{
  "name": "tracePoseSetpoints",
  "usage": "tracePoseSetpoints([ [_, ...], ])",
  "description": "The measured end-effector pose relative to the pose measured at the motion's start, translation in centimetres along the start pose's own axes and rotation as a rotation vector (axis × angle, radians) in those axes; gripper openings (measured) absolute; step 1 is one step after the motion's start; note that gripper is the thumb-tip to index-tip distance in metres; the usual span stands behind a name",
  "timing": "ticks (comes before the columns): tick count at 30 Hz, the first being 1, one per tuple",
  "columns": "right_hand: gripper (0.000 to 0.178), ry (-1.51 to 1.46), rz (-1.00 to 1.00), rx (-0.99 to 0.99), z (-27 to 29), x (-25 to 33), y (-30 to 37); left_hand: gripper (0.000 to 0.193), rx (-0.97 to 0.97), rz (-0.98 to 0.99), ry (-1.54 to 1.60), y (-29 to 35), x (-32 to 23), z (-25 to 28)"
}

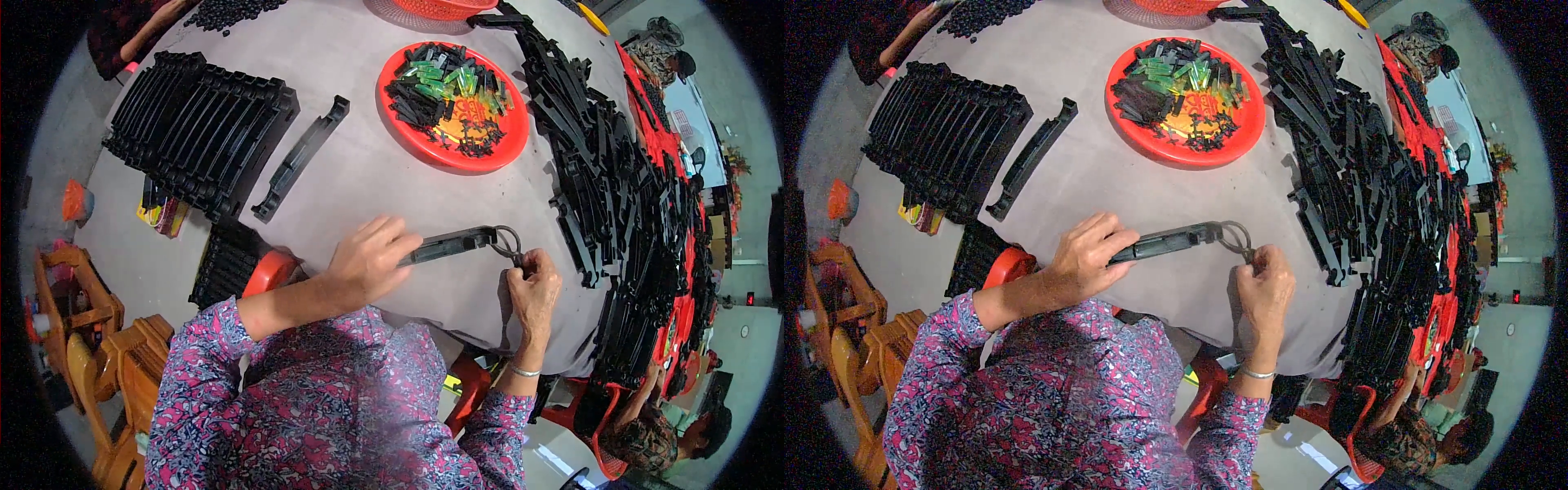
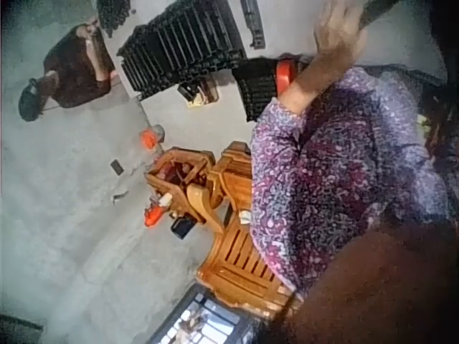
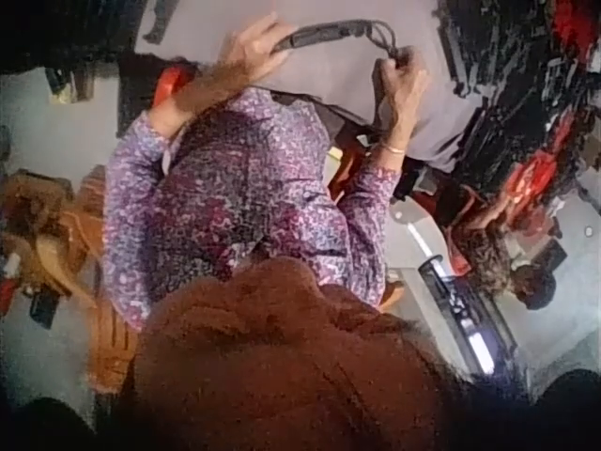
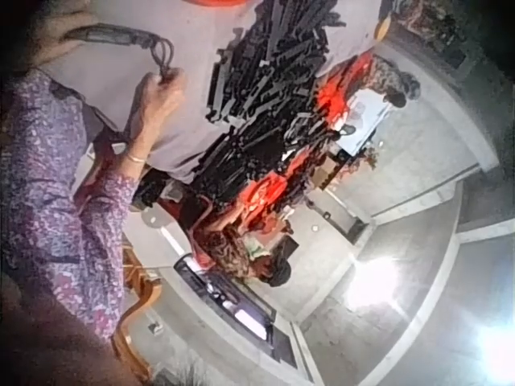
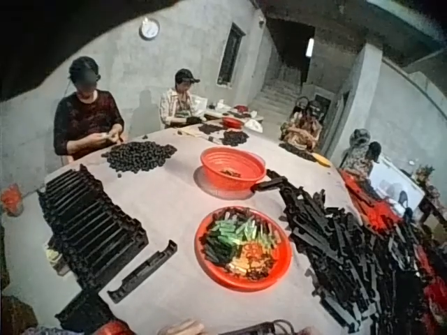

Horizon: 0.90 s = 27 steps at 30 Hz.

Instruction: The person assembles small plastic components and rubber rings by hand, taking them from sorting trays and fitting them together with an assembly tool.

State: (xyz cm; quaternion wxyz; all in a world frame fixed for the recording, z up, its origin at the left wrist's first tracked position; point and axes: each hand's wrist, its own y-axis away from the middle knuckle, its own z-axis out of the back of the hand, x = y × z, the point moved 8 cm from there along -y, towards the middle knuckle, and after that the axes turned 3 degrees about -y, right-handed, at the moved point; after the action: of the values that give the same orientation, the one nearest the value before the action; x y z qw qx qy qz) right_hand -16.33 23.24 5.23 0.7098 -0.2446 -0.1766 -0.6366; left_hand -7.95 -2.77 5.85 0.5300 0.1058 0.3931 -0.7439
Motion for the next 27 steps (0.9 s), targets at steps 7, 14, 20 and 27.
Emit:
tracePoseSetpoints([
  [7,0.012,-0.652,0.094,-0.155,1.4,-1.5,-0.9,0.042,0.076,-0.047,0.011,-0.5,-1.3,-1.2],
  [14,0.011,-0.943,-0.308,0.118,-0.6,2.3,1.6,0.041,0.062,-0.030,0.079,-0.7,-1.9,-0.5],
  [20,0.019,-0.581,-0.122,0.310,-4.0,4.3,2.6,0.032,0.121,-0.082,0.065,-0.1,-1.7,-1.2],
  [27,0.021,-0.398,-0.057,0.494,-5.7,5.4,2.6,0.030,0.109,-0.087,0.059,0.1,-1.4,-1.8],
])
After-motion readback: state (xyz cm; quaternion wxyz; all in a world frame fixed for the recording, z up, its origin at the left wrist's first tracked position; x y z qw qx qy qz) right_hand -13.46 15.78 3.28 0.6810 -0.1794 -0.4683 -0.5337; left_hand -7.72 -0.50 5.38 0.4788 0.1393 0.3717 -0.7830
